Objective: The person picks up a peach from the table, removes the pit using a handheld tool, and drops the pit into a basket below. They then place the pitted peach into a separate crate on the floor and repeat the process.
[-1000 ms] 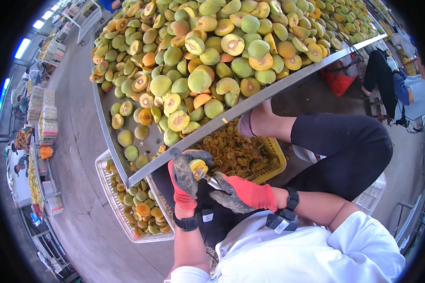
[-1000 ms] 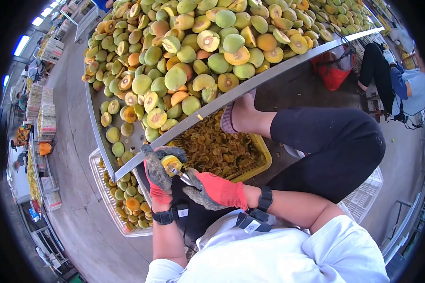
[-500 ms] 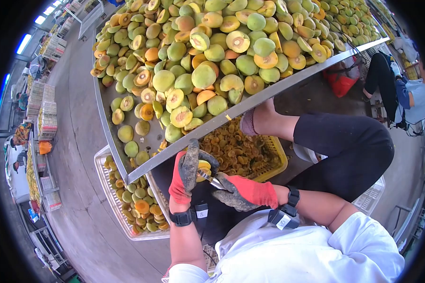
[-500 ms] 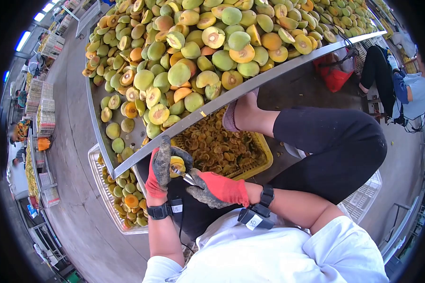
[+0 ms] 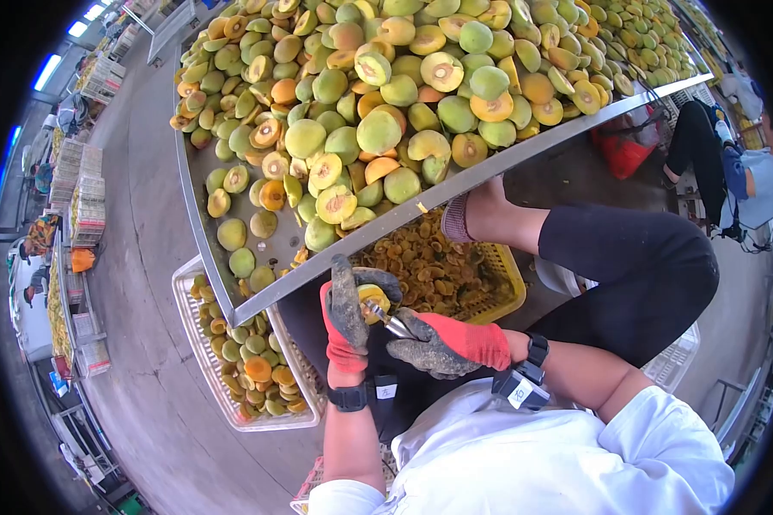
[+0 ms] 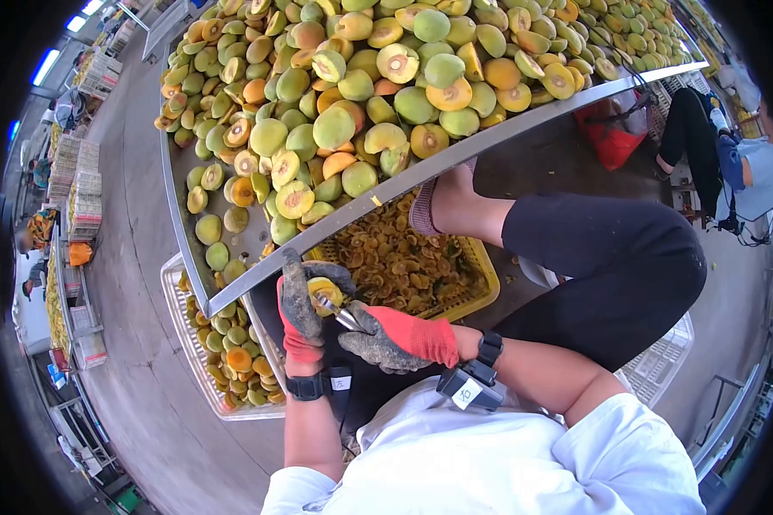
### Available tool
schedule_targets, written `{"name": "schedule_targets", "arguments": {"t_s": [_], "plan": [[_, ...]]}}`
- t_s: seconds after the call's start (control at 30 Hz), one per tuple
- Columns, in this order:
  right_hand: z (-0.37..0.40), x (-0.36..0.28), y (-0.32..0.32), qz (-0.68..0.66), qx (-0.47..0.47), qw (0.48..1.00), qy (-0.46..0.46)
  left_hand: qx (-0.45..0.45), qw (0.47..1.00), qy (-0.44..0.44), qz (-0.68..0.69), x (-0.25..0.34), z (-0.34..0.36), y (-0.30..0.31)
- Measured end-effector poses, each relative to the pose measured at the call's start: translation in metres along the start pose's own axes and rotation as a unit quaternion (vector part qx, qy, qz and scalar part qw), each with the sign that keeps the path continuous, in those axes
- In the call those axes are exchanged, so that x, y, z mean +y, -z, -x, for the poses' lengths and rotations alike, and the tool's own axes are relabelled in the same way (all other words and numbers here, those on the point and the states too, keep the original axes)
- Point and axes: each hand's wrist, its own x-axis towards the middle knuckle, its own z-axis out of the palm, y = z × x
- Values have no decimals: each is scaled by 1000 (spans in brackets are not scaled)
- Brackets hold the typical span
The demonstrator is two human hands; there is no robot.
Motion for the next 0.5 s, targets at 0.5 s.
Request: {"name": "schedule_targets", "arguments": {"t_s": [0.5], "plan": [[-7,7,-1,-24,-44,998,47,-4,997,-28,65,-1,3,-7]]}}
